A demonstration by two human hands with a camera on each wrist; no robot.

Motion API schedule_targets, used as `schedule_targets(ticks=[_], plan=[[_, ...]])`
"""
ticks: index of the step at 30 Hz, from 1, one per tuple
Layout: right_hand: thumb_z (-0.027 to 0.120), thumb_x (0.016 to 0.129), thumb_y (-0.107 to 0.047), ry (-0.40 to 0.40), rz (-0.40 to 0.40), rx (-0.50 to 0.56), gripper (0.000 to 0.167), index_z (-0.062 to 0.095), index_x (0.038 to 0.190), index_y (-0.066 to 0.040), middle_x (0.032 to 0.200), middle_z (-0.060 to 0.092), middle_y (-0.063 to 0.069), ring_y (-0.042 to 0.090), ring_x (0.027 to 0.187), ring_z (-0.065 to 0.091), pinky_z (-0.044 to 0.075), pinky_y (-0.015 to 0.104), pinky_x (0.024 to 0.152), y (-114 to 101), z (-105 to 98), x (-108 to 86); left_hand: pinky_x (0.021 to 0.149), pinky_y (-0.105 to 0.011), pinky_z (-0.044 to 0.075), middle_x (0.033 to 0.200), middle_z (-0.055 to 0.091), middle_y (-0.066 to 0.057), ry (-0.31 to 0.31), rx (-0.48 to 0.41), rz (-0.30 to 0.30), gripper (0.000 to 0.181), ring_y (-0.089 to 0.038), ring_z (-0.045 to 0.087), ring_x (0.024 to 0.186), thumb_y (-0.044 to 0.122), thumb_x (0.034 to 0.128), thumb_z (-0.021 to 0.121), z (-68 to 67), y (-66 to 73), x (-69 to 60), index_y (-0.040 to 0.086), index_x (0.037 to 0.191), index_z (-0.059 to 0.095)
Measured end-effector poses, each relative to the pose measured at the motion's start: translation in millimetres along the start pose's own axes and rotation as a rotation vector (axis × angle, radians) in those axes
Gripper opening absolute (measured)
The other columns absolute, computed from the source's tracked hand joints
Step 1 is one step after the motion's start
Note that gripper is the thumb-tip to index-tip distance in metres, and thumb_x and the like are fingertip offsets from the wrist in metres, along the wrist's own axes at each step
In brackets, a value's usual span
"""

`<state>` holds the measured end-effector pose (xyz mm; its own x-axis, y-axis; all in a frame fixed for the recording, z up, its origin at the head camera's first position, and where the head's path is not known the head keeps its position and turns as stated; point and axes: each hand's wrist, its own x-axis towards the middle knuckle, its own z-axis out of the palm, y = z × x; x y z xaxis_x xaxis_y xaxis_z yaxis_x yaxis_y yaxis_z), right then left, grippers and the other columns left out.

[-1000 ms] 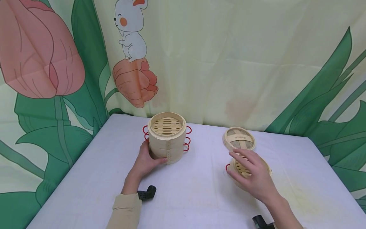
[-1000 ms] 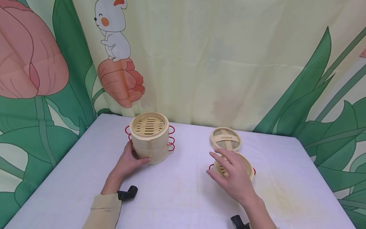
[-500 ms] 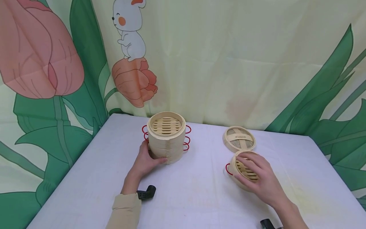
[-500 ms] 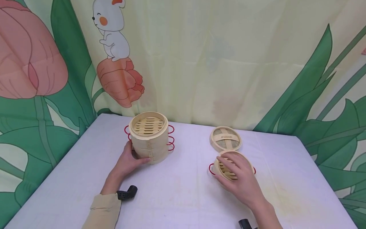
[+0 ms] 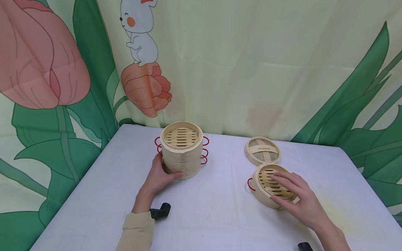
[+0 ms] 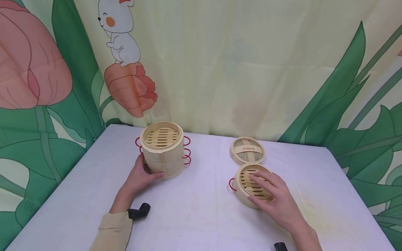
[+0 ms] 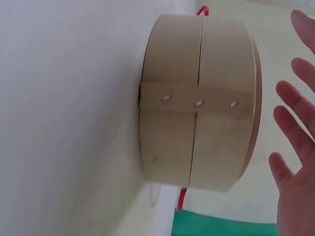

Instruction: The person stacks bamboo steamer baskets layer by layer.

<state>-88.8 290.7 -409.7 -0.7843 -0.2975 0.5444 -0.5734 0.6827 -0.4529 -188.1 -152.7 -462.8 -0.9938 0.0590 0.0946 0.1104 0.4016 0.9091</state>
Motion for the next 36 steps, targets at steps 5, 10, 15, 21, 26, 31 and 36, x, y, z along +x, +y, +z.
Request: schedule_targets(ticks=[5,10,15,21,26,31,36], plan=[[0.093,0.066,-0.002,-0.027,0.078,-0.017,0.067,0.07,0.127,-0.014,0.129,0.06,0.0,0.0,0.126,0.039,0.025,0.008,0.101,4.1,-5.4,-7.6,0.117,-0.05,0.025,0.146,0.035,-0.02,-0.003,0.007,0.007,0.11,-0.033,0.032,0.139,0.029,0.0708,0.094,-0.1,1.3,-0.3,0.0,0.15,0.024],[0.092,0.067,-0.003,-0.037,0.094,-0.013,0.064,0.071,0.126,-0.014,0.129,0.061,0.004,0.0,0.126,0.04,0.025,0.007,0.1,9.5,-8.4,-14.0,0.116,-0.051,0.025,0.146,0.035,-0.021,-0.004,0.019,0.015,0.11,-0.034,0.033,0.139,0.029,0.0717,0.093,-0.5,3.3,-1.2,-0.001,0.151,0.023],[0.092,0.065,0.002,-0.032,0.043,0.019,0.066,0.07,0.126,-0.012,0.13,0.061,0.006,0.004,0.13,0.041,0.023,0.011,0.108,16.6,-9.9,-18.0,0.116,-0.051,0.025,0.148,0.034,-0.02,-0.001,0.012,0.01,0.112,-0.034,0.032,0.14,0.028,0.0712,0.093,-1.0,3.9,-1.7,0.0,0.153,0.021],[0.091,0.068,-0.001,-0.075,0.075,0.036,0.064,0.07,0.127,-0.012,0.133,0.059,0.001,0.001,0.136,0.036,0.016,0.012,0.112,22.8,-13.6,-23.9,0.117,-0.05,0.025,0.148,0.034,-0.018,-0.005,0.009,-0.003,0.112,-0.032,0.031,0.14,0.028,0.0706,0.094,-1.3,4.1,-2.8,0.002,0.153,0.021],[0.091,0.069,-0.003,-0.115,0.086,0.024,0.062,0.07,0.127,-0.013,0.134,0.058,0.0,-0.001,0.133,0.035,0.02,0.007,0.106,27.5,-18.1,-28.2,0.117,-0.05,0.025,0.147,0.034,-0.019,-0.004,0.009,0.004,0.111,-0.032,0.032,0.14,0.028,0.0715,0.093,-0.4,3.1,-2.1,0.002,0.152,0.022],[0.091,0.068,-0.001,-0.129,0.064,0.001,0.062,0.071,0.124,-0.015,0.131,0.058,0.001,-0.003,0.13,0.035,0.023,0.005,0.102,32.0,-20.6,-31.0,0.117,-0.051,0.025,0.147,0.034,-0.02,-0.005,0.008,0.011,0.11,-0.034,0.031,0.14,0.028,0.0723,0.093,-0.2,2.3,-1.1,0.0,0.152,0.022],[0.092,0.065,0.002,-0.127,0.047,0.004,0.056,0.075,0.115,-0.016,0.126,0.06,0.002,-0.002,0.125,0.039,0.025,0.005,0.101,35.3,-19.3,-31.0,0.117,-0.051,0.024,0.148,0.034,-0.019,-0.001,0.009,0.006,0.112,-0.033,0.031,0.141,0.028,0.0714,0.093,-0.2,2.2,-1.2,0.001,0.152,0.022]])
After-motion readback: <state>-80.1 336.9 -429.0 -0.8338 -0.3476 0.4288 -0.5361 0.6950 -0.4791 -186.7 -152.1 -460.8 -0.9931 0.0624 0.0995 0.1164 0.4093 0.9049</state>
